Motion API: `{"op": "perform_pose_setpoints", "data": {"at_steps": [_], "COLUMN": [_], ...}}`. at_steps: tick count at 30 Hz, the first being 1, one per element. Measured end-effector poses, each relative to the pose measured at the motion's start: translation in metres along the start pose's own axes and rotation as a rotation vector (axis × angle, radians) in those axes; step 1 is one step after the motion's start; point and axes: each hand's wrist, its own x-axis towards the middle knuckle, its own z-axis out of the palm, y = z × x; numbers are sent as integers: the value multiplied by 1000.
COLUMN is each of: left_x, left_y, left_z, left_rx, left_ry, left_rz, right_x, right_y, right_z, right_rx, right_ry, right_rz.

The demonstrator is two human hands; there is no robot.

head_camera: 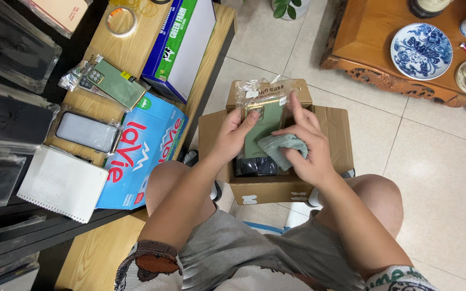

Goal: The person wipes several packaged phone cases with a cloth, removes them from a box, and places them on a shelf.

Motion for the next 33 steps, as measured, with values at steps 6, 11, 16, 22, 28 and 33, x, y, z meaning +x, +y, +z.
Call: {"op": "perform_pose_setpoints", "data": {"at_steps": [6,11,16,22,28,33], "left_x": [-4,-4,-2,-4,-7,-7], "left_y": [2,-16,-30,-28,-47,-67], "left_z": [5,-3,-9,-7,-6,-16], "left_rx": [-2,-31,-96,-79,-89,-41], "left_ry": [-12,17,44,2,29,-92], "left_rz": [-8,-57,-79,-44,-5,-55], "right_x": [-4,-1,-3,-2,2,-3], "right_y": [14,5,8,12,-3,11], "right_z": [-2,0,9,8,11,9], "right_rx": [205,315,336,330,-36,4], "right_ry": [-47,-14,-37,-36,-90,-98], "right_rz": [141,164,164,179,90,48]}}
